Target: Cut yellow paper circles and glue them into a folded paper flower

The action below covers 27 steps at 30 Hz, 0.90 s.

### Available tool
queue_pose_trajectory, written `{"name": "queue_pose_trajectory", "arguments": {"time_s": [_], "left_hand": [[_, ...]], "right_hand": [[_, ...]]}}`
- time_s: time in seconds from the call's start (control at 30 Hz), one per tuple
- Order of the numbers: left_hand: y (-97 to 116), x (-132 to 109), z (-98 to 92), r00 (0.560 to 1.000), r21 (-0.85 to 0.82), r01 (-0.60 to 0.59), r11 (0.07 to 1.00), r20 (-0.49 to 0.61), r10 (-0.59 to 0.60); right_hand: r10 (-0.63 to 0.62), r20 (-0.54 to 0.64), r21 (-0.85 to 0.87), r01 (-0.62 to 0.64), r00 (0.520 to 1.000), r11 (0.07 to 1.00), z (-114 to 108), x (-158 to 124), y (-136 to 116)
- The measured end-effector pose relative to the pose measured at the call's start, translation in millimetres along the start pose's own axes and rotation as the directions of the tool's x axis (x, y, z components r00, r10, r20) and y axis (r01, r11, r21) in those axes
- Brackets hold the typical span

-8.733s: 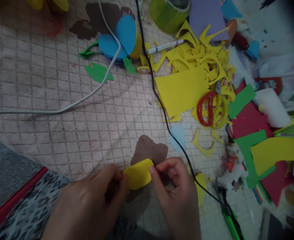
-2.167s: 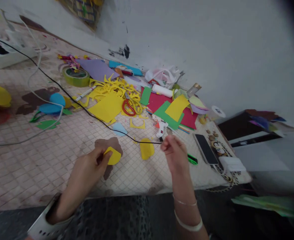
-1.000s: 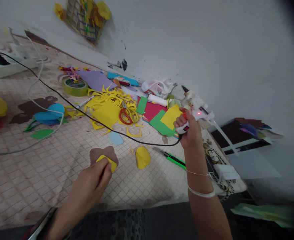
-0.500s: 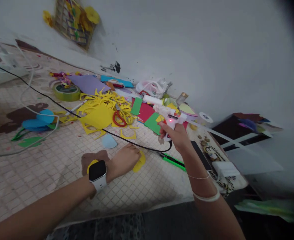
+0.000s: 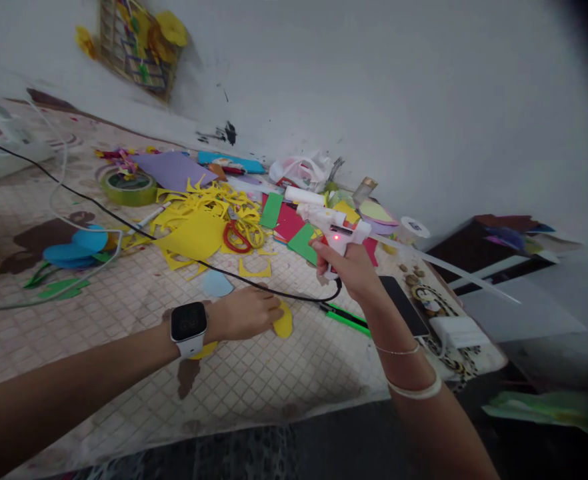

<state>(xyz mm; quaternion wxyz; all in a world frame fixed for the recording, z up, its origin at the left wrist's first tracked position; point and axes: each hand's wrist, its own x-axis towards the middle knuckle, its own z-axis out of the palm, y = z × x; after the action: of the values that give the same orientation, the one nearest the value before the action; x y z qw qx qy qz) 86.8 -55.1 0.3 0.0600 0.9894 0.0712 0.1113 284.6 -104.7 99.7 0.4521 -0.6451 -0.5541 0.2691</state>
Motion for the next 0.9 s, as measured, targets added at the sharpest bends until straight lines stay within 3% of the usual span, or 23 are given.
{"name": "queue_pose_trajectory", "arguments": {"time_s": [0.1,0.17,0.3,0.43,0.53,0.63,0.73,0.83,0.9], "left_hand": [[2.5,5.4,1.9,0.999,-0.027,-0.021,0.999,0.050,0.022],[11.9,4.0,-3.8,0.998,-0.047,0.025,0.999,0.051,-0.023],[38.1,-4.5,-18.2,0.978,-0.111,0.209,0.972,0.036,-0.206],[48.5,-7.7,-21.5,0.913,-0.104,0.407,0.908,0.065,-0.402],[47.8,-19.5,-25.6,0.866,-0.067,0.499,0.864,0.013,-0.500],[44.8,-55.9,-31.7,0.819,-0.073,0.565,0.822,-0.074,-0.569],[38.5,-109.2,-29.8,0.805,-0.088,0.580,0.810,-0.094,-0.586],[32.0,-151.2,-20.7,0.824,-0.073,0.543,0.837,-0.148,-0.547],[29.7,-162.1,-16.2,0.827,-0.076,0.540,0.838,-0.137,-0.545]], "right_hand": [[-0.008,-0.018,-0.001,0.008,1.000,1.000,-2.4,-0.5,1.6],[-0.010,-0.036,-0.005,0.010,0.999,1.000,-4.3,-0.6,3.0],[-0.030,-0.090,0.002,0.030,0.995,1.000,-5.2,1.9,6.1],[-0.054,-0.097,0.043,0.059,0.994,0.997,-0.6,5.7,7.1],[-0.062,0.002,-0.014,0.062,0.998,0.998,-0.6,2.8,4.8],[-0.096,0.172,-0.225,0.134,0.980,0.965,-7.0,-5.3,1.1],[-0.140,0.372,-0.346,0.277,0.918,0.896,-12.0,-12.9,-3.5],[-0.139,0.585,-0.334,0.393,0.799,0.857,-6.6,-16.5,-10.8],[-0.122,0.701,-0.289,0.436,0.703,0.853,2.5,-17.2,-17.5]]}}
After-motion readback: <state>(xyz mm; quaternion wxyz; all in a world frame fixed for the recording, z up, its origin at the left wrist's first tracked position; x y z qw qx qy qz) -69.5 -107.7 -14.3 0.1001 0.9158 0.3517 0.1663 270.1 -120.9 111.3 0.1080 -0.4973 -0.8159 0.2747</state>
